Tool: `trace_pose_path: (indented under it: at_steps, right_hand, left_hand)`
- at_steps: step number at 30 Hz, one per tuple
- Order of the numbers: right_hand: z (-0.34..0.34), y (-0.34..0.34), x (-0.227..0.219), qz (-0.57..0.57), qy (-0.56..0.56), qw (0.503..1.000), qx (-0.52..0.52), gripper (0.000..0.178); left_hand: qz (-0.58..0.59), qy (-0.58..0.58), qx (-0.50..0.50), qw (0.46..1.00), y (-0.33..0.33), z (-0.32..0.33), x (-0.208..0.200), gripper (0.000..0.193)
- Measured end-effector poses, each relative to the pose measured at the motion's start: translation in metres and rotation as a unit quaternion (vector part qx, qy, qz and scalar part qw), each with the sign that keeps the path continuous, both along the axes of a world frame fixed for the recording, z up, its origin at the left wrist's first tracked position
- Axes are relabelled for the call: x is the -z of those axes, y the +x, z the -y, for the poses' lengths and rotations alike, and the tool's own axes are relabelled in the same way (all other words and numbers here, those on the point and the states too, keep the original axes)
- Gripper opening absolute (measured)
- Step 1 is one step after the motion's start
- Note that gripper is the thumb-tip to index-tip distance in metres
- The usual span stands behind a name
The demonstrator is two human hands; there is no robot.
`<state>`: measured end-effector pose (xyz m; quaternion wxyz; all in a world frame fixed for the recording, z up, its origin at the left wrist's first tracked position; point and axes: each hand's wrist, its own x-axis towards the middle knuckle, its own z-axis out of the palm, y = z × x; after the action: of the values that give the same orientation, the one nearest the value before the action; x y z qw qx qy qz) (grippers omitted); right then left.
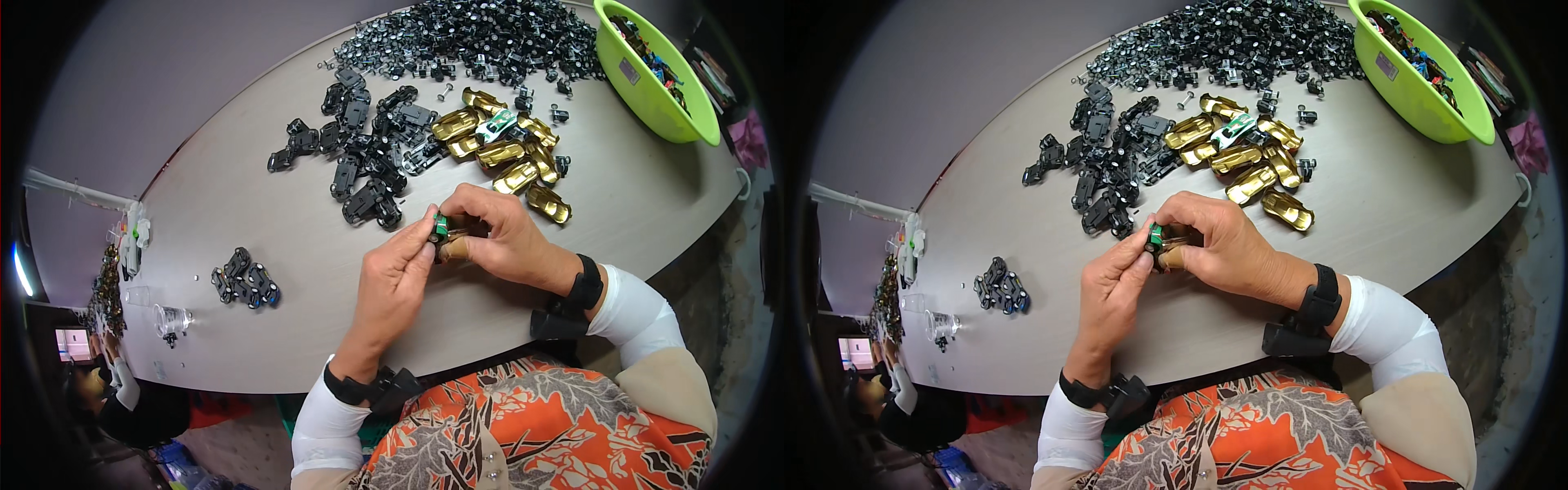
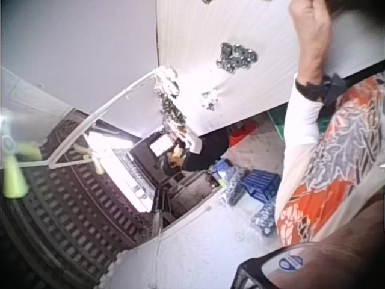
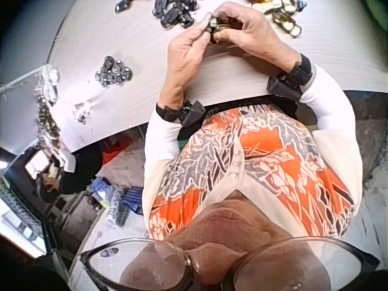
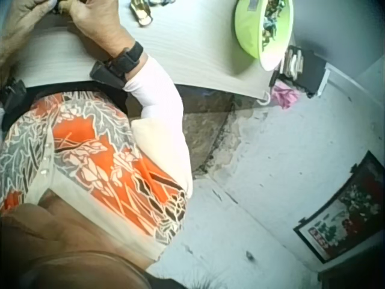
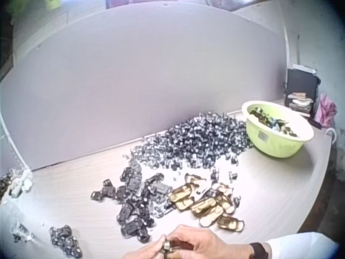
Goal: The person assembles miniature toy cars by hand at a table. They pick up black chassis and colored body shells, fit the shells onto the chassis, and place the completed units on the table. The process is repeated for multiple cars using various body colors.
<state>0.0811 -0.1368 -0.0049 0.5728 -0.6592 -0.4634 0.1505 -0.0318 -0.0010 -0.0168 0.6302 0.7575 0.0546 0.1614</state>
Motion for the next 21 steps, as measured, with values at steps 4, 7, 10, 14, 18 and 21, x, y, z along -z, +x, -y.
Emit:
trace_pose_path:
  at_steps: [4,7,10,14,18,21]
  right_hand:
    - [0.001,0.001,0.002,-0.132,-0.026,0.990,-0.032,0.020]
    - [-0.001,0.004,0.003,-0.157,-0.053,0.986,-0.036,0.021]
    - [0.000,0.005,0.000,-0.183,-0.068,0.980,-0.049,0.023]
    - [-0.002,0.004,0.010,-0.280,-0.026,0.957,-0.068,0.025]
    - [0.002,0.004,-0.004,-0.337,-0.066,0.936,-0.074,0.024]
    - [0.000,0.002,-0.001,-0.333,-0.067,0.937,-0.084,0.023]
  left_hand:
    - [-0.095,-0.219,0.042,0.970,0.001,-0.014,-0.004,0.031]
    - [-0.111,-0.298,0.027,0.948,0.004,-0.015,-0.004,0.031]
    - [-0.108,-0.306,0.023,0.945,0.004,-0.013,-0.003,0.033]
    - [-0.123,-0.317,0.043,0.939,0.006,-0.013,-0.009,0.035]
    - [-0.125,-0.318,0.043,0.939,0.006,-0.013,-0.011,0.038]
    - [-0.124,-0.316,0.035,0.940,0.006,-0.012,-0.010,0.036]
